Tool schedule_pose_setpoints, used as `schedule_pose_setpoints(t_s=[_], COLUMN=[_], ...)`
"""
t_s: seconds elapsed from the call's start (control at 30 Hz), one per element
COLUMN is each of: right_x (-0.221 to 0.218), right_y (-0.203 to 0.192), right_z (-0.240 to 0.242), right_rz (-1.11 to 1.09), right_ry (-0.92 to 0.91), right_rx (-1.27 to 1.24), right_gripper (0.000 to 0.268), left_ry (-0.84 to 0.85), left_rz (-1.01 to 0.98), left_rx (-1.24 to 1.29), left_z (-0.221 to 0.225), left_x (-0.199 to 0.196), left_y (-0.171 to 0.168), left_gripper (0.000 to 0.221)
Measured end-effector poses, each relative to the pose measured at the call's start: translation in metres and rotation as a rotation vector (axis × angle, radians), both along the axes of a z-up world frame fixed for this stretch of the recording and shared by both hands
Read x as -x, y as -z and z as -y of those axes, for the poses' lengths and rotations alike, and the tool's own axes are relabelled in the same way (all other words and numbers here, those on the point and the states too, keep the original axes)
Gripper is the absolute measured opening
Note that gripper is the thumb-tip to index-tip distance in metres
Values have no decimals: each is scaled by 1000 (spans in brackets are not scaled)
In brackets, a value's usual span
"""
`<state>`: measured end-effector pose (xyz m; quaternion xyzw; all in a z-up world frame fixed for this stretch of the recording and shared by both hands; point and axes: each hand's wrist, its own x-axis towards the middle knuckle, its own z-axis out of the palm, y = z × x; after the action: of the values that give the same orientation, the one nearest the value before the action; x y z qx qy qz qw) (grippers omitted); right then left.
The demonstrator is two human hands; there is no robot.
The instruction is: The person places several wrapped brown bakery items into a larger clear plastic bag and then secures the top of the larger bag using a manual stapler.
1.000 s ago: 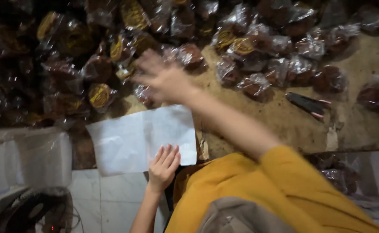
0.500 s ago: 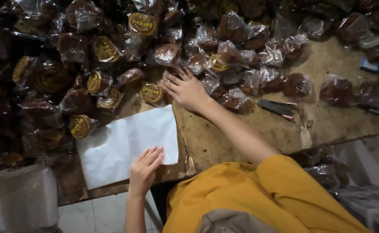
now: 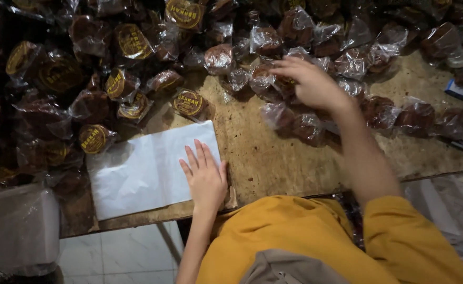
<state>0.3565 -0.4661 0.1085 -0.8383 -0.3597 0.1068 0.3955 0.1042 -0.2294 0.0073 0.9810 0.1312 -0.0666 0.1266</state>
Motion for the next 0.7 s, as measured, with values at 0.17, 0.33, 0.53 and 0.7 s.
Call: schedule_pose_setpoints(t_s=[0.17, 0.33, 0.53, 0.7], right_x=[-13, -36, -13, 1], right_y=[23, 67, 153, 121], right_z=[2, 2, 24, 23], right_rz=[374, 575, 761, 751], right_ry=[-25, 51, 160, 218], right_rx=[672, 839, 564, 319], right_gripper=[54, 65, 56, 51], left_ry=[3, -181, -333, -437], left_rz=[347, 704, 498, 381], left_rx=[-26, 245, 444, 456], left_z=[2, -14, -31, -48], left_x=[3, 14, 12, 7], left_y=[5, 20, -7, 1], left_gripper=[55, 24, 7, 39])
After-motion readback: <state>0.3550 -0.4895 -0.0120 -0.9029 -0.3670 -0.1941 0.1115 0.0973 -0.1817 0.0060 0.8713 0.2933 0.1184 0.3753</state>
